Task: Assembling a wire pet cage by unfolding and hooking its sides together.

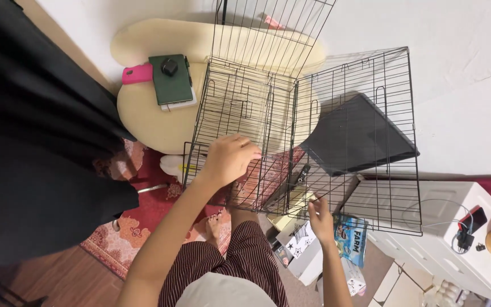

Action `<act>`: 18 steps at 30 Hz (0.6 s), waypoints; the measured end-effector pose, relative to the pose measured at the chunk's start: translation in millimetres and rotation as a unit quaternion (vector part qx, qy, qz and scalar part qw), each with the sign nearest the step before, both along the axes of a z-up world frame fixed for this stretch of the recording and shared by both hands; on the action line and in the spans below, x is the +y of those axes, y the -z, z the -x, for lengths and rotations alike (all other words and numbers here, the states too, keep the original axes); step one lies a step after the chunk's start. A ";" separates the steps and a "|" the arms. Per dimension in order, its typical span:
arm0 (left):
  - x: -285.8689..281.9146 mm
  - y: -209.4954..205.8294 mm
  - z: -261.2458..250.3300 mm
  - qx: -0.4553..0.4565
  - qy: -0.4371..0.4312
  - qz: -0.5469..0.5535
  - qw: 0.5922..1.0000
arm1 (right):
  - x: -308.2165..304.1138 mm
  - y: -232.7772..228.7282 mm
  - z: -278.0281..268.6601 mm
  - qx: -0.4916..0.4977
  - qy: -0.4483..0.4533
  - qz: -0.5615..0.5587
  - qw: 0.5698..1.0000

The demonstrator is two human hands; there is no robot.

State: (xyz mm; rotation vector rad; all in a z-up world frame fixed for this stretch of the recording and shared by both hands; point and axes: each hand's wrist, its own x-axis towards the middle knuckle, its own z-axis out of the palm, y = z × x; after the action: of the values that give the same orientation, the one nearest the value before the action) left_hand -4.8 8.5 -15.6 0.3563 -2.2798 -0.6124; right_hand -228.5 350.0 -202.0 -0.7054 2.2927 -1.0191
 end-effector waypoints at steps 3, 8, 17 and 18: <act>-6.6 -2.1 -3.3 -0.007 -0.002 -0.005 1.000 | -14.8 4.4 3.4 0.059 -0.006 -0.032 0.998; -5.3 -6.8 -16.6 -0.009 -0.016 -0.022 1.000 | -23.1 -2.4 2.6 0.045 -0.030 -0.029 0.998; 18.6 -9.1 -35.7 0.028 -0.009 -0.022 0.999 | -7.2 0.3 -2.1 -0.007 -0.027 0.017 0.999; 23.9 -4.4 -38.7 0.028 -0.006 -0.015 0.999 | -3.3 1.6 -2.5 -0.025 -0.025 0.034 0.999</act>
State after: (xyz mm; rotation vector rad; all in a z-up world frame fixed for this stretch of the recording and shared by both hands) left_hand 34.0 32.4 -11.2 0.3623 -2.2166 -0.6431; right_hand -226.0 346.8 -203.6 -0.7509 2.1962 -1.0831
